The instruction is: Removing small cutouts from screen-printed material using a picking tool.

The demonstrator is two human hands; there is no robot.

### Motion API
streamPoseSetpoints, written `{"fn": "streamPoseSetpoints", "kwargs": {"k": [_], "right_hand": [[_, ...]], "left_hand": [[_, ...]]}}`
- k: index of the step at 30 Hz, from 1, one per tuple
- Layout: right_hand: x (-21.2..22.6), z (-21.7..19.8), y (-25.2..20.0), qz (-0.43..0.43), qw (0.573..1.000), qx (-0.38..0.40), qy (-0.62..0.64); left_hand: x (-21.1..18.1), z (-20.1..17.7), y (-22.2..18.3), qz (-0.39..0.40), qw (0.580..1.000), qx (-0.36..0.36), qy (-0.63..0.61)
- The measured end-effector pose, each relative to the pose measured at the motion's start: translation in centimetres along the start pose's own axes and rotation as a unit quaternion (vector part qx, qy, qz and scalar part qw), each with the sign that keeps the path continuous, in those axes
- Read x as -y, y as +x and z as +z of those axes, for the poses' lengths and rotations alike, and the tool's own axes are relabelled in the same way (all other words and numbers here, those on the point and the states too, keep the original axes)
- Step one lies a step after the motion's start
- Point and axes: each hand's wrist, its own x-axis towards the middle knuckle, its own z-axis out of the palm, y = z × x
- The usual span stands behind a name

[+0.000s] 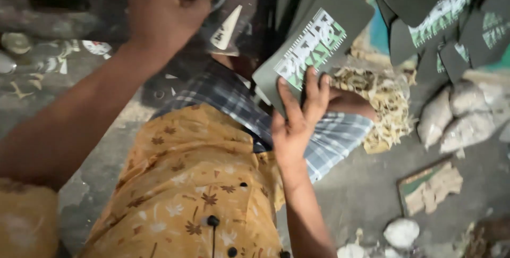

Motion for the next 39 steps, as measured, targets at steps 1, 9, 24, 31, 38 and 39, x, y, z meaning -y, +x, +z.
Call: {"fn": "streamPoseSetpoints", "kwargs": {"k": [1,9,24,31,38,39], "right_hand": [[0.0,0.0,0.1,0.008,1.000,-0.002,-0.007],[-0.2,0.7,-0.1,-0.001,1.000,0.012,0.009],[-0.4,1.0,-0.3,0.003,1.000,0.009,0.002],[-0.3,0.9,-0.3,0.009,1.000,0.015,0.005],[-0.3,1.0,-0.3,0.009,1.000,0.010,0.007],[-0.5,1.1,-0.3,0.008,1.000,0.006,0.003]], "left_hand": [[-2.6,0.1,0.5,0.002,1.000,0.005,-0.009],[-12.5,2.7,1.3,-0.084,0.974,0.048,-0.205],[-12.4,4.3,0.5,-0.039,0.989,0.034,-0.136],[-12.3,4.1,0.4,-0.022,0.992,0.033,-0.116],[-12.2,4.3,0.2,-0.029,0.991,0.039,-0.128],[-12.1,4.4,0.2,-0.012,0.993,0.033,-0.114]]}}
